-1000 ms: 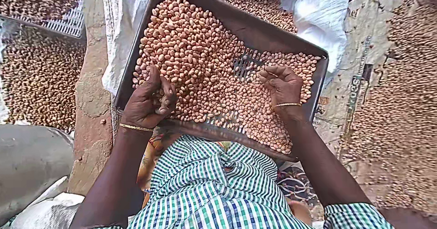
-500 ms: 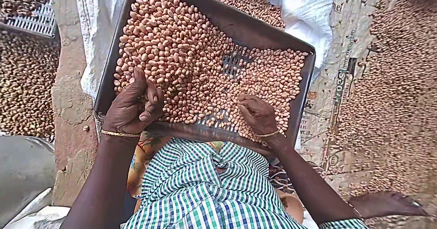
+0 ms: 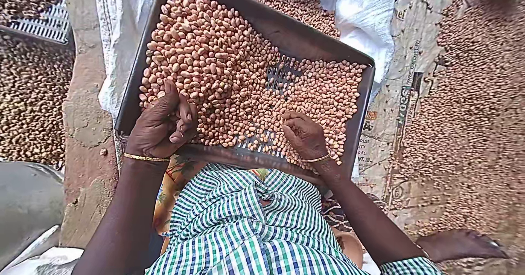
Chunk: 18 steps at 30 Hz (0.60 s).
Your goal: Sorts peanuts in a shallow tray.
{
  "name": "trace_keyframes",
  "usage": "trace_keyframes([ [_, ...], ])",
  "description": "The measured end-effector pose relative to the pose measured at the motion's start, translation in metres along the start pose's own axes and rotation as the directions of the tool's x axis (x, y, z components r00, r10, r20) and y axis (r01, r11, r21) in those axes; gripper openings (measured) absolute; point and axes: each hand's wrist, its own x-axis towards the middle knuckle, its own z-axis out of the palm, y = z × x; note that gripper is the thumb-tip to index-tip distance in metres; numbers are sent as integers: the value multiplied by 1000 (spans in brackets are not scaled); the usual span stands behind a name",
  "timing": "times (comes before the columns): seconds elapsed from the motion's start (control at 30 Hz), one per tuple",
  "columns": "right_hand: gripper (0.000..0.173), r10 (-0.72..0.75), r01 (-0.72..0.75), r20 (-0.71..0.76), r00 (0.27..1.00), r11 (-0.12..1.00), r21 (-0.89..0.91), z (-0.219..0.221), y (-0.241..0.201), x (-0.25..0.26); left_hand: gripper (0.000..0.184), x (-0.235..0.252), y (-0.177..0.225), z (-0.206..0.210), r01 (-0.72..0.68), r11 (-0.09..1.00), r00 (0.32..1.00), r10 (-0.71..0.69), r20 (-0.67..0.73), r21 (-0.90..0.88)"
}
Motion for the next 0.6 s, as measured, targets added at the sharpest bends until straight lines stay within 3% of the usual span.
trace_keyframes([
  [0.07,12,126,-128,37,991,991,41,-18,-5,1,53,-1,0,1,-2,1000,1000,1,-15,-11],
  [0.13,15,77,-77,40,996,997,-18,-20,-6,-3,54,-3,0,1,5,1000,999,-5,-42,-5],
  [0.27,12,-58,88,106,993,947,-310,-5,-8,-2,54,-1,0,2,1,1000,999,0,-37,18],
  [0.47,7,108,70,288,951,836,-544,1,-36,10,54,-2,-1,2,-16,1000,998,16,-58,6],
  [0.53,8,137,-18,272,952,916,-400,-6,-28,16,55,-3,-2,3,-16,1000,996,16,-91,-2],
  [0.57,7,164,-117,228,960,972,-203,-11,-17,20,55,-3,-2,3,-16,1000,996,16,-92,0],
  [0.6,2,184,-203,152,971,972,118,-17,-3,24,54,-3,-2,2,-21,1000,996,22,-83,2],
])
